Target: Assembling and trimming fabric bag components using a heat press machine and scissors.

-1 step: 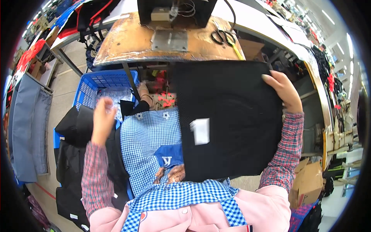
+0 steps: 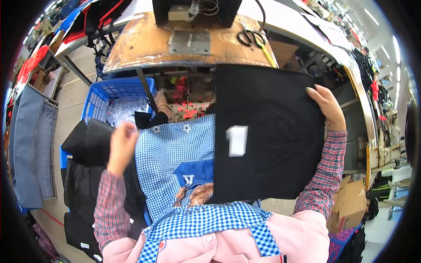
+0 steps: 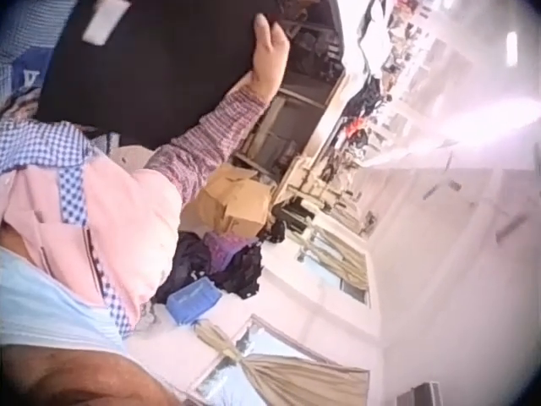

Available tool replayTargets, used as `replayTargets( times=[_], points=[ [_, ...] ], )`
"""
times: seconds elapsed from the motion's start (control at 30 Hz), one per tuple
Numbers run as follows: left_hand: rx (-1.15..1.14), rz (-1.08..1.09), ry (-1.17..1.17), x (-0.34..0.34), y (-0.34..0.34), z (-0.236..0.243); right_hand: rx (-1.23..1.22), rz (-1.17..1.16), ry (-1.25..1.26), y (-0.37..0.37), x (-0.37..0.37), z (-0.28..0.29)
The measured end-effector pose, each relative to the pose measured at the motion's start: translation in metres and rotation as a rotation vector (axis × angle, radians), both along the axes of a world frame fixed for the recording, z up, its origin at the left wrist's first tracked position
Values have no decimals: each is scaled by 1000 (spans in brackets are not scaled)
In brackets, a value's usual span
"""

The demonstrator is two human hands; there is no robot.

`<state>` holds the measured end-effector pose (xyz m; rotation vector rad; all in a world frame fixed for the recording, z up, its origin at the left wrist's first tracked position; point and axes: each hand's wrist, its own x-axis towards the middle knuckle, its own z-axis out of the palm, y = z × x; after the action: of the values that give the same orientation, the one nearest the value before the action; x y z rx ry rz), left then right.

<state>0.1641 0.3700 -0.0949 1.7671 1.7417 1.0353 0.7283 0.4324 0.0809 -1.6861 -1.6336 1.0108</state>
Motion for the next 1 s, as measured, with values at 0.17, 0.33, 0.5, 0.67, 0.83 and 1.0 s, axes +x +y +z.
replayTargets(
  times=[0.17, 0.33, 0.5, 0.67, 0.83, 1.0],
  points=[
    [-675, -975, -232, 74, -108, 26, -27, -511, 150, -94, 165, -71],
    [-613, -1041, -142, 93, -128, 27, -38, -990, 46, -130, 294, -220],
    [-801, -1190, -137, 72, -114, 9, 65, -1059, -483, -110, 311, -318],
    [-161, -183, 609, 33, -98, -18, 526, -677, -270, -41, 90, -298],
    [-184, 123, 384, -15, -98, -83, 1008, -323, -411, 27, -67, -152],
    [-48, 423, 243, -43, -75, -74, 890, -400, -643, 110, -61, -146]
  ],
)
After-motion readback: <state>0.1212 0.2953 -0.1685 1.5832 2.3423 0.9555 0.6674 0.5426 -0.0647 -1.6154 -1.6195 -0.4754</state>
